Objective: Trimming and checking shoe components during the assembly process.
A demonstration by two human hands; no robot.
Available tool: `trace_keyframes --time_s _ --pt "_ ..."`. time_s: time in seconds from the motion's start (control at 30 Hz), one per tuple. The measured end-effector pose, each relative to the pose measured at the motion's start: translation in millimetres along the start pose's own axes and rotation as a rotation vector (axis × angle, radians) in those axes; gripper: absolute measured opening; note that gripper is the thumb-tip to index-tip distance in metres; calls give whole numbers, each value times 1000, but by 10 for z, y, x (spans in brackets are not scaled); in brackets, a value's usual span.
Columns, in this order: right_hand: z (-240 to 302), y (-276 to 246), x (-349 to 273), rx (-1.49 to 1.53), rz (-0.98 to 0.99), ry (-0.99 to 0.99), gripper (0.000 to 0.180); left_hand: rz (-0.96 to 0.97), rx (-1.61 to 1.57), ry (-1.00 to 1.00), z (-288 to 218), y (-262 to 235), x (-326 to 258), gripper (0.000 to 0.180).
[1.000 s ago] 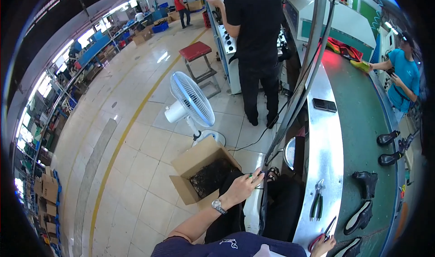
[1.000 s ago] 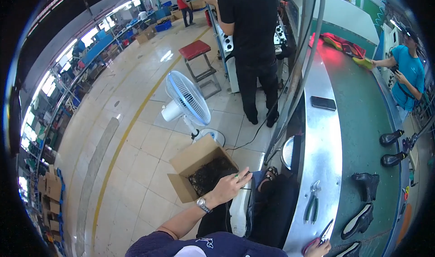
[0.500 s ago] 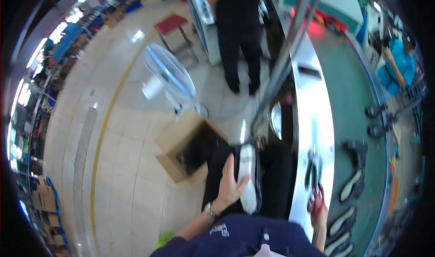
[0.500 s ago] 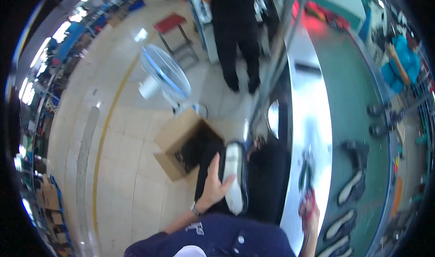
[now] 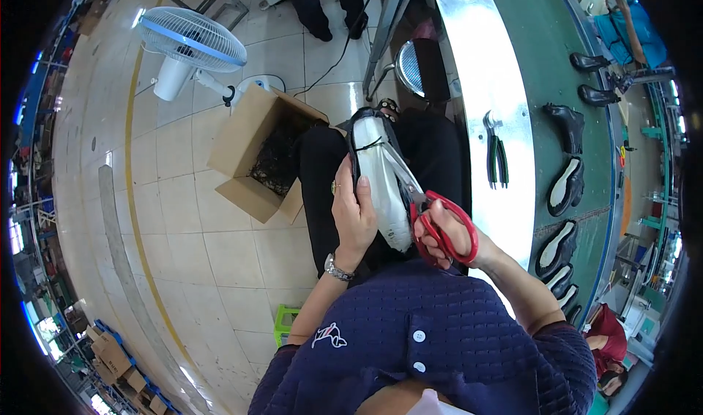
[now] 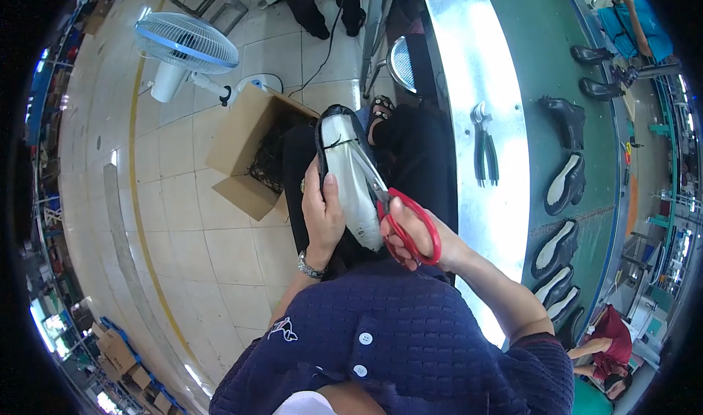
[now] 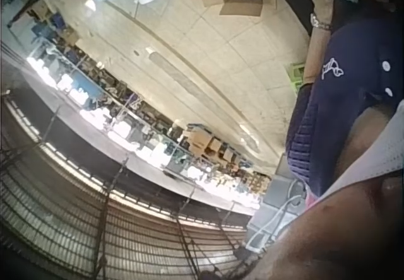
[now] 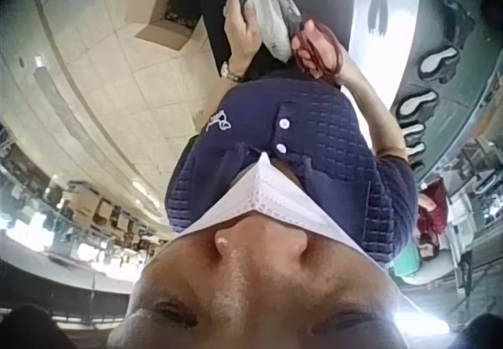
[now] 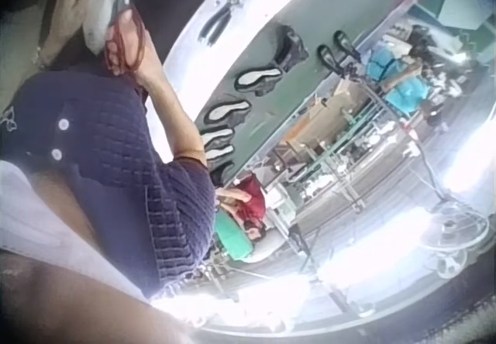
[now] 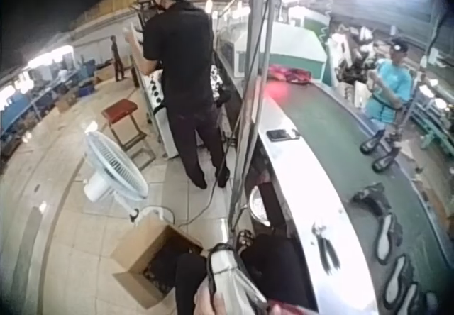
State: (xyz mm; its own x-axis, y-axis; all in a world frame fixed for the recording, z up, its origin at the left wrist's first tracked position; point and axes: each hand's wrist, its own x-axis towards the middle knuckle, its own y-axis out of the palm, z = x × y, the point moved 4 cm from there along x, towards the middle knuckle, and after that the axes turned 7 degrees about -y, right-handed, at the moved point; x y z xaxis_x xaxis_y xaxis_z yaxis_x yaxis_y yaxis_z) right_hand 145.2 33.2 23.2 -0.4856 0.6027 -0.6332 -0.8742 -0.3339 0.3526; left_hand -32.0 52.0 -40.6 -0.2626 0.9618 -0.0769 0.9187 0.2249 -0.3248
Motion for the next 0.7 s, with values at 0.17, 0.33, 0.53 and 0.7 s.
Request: trace_keyframes --time_s 0.17,0.33,0.53,0.7 --pt "-116 -27 49 -315 -186 -118 52 -123 105 186 -81 -11 102 42" --pt "-72 -155 -110 -135 -143 -192 41 -233 527 482 -581 -157 474 19" --pt "-678 -1237 -352 -519 -871 -402 26 -306 296 488 -268 4 494 6" --pt "-1484 -1983 -766 -702 -1346 -304 34 -425 246 426 -298 -102 288 5"
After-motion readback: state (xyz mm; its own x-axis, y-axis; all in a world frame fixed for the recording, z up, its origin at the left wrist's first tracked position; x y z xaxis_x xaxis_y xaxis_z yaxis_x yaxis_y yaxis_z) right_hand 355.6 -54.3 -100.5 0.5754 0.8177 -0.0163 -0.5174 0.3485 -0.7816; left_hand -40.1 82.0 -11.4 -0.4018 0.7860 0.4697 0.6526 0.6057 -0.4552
